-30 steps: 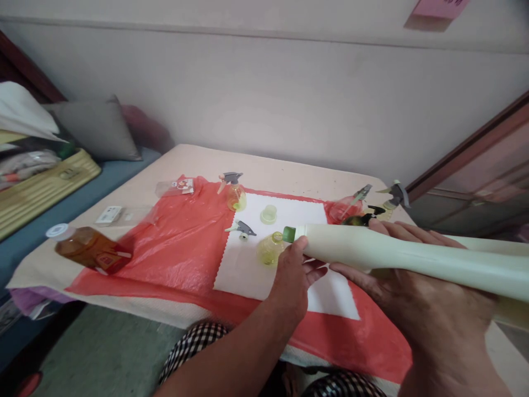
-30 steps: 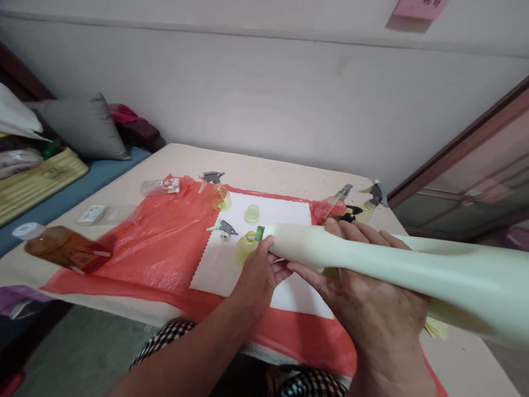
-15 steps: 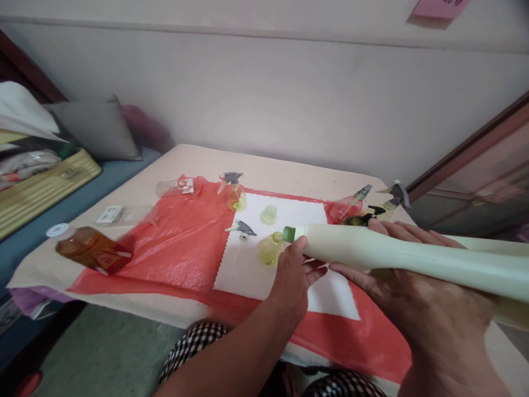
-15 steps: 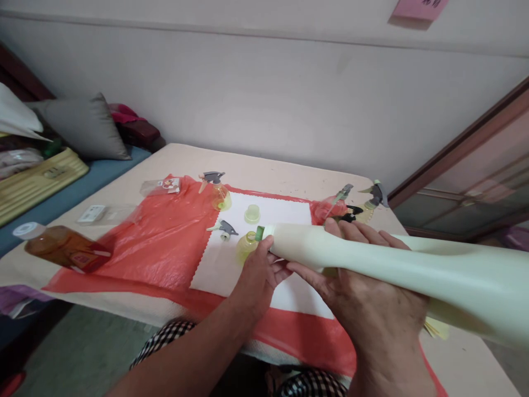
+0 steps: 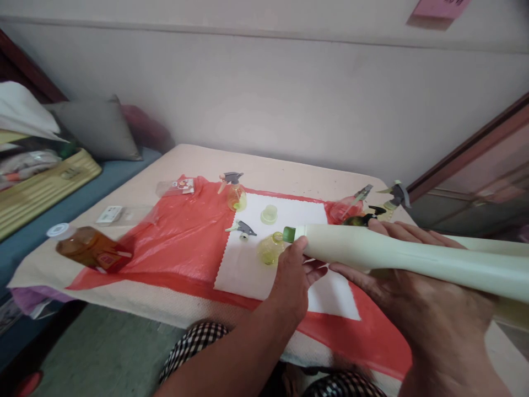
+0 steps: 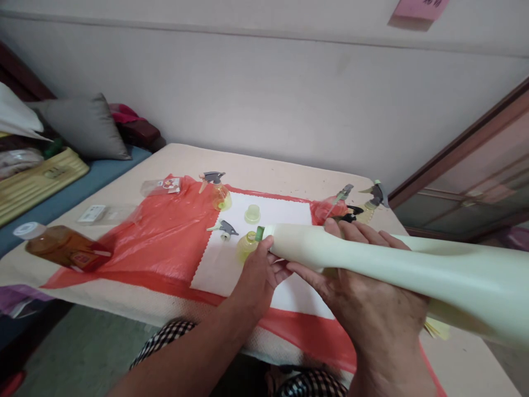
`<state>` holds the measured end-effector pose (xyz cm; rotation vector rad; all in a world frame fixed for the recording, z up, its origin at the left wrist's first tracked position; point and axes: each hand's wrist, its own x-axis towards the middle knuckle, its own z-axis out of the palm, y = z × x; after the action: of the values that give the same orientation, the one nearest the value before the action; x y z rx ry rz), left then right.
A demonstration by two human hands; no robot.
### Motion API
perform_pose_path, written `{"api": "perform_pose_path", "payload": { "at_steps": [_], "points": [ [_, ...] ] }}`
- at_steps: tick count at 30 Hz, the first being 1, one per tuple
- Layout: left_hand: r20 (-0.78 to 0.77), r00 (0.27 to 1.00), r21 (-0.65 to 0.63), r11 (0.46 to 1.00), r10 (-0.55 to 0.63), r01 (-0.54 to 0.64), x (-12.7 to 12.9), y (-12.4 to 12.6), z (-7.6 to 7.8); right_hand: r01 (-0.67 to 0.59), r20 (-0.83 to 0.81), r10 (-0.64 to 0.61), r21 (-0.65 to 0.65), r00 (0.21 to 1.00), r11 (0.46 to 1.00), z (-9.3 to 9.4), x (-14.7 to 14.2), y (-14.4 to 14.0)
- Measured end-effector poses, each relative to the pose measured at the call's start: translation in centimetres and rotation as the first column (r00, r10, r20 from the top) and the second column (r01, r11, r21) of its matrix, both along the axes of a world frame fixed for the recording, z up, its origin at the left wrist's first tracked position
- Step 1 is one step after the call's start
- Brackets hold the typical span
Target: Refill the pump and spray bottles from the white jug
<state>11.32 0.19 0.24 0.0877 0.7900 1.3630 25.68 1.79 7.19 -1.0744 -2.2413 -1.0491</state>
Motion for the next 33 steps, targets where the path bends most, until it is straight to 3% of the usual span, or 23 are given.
{"api": "perform_pose_path", "payload": {
  "at_steps": [33],
  "points": [
    [0.017, 1.000, -0.021, 1.000, 0.001, -0.001, -0.01, 0.07, 0.01, 0.006, 0.004, -0.006, -0.019, 1.000, 1.000, -0.09, -0.17, -0.11]
  ]
}}
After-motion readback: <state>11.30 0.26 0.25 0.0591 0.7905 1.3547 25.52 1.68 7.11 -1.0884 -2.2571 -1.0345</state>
